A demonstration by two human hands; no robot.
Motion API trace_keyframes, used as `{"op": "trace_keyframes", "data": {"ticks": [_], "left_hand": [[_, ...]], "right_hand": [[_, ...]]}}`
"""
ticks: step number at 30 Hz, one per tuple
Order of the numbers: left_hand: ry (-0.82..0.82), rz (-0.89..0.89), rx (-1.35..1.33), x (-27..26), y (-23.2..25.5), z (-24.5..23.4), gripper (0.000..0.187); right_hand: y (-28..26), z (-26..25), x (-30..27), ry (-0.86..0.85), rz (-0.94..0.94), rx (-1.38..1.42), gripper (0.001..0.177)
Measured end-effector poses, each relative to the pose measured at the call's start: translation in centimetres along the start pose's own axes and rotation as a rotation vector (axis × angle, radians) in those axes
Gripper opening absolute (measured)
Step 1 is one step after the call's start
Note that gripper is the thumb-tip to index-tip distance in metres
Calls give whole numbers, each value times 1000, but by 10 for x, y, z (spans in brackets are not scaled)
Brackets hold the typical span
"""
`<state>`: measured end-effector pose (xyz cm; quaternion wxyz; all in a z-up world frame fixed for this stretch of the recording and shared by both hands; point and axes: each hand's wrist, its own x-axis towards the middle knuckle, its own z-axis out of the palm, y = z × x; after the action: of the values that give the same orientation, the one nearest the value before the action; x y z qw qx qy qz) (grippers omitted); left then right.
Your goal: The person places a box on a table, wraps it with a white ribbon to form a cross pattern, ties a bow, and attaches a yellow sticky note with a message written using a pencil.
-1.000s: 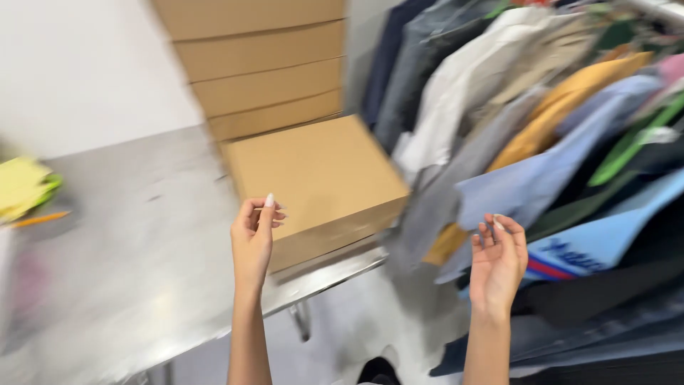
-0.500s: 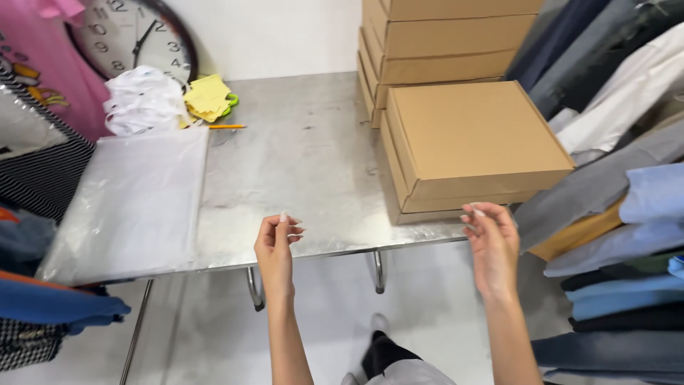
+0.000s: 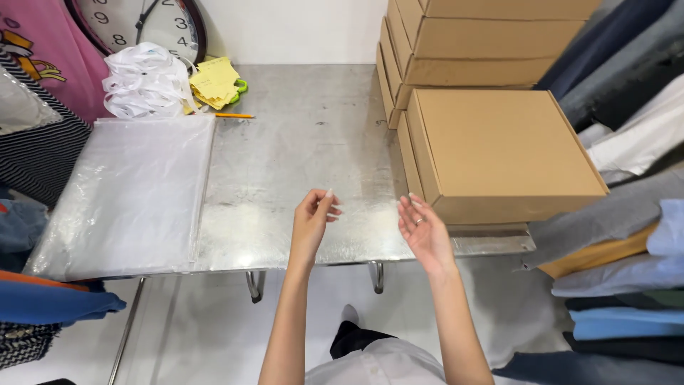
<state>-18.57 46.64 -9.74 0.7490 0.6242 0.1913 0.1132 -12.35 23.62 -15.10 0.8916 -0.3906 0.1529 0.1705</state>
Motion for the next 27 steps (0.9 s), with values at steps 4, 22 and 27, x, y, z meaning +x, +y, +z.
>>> {"op": "trace_keyframes", "data": {"ticks": [4,22,27], "left_hand": [[58,83,-17,35,27,-8,19],[-324,-179,-55,153,-86,161,28],[-406,-214,155,146,-124,199,58]], "right_hand": [[-21,23,43,-57,-58,-17,23],[-82,1,66,207,-303,-262,34],[-89,-25,50,383,-335,-303,37]]}}
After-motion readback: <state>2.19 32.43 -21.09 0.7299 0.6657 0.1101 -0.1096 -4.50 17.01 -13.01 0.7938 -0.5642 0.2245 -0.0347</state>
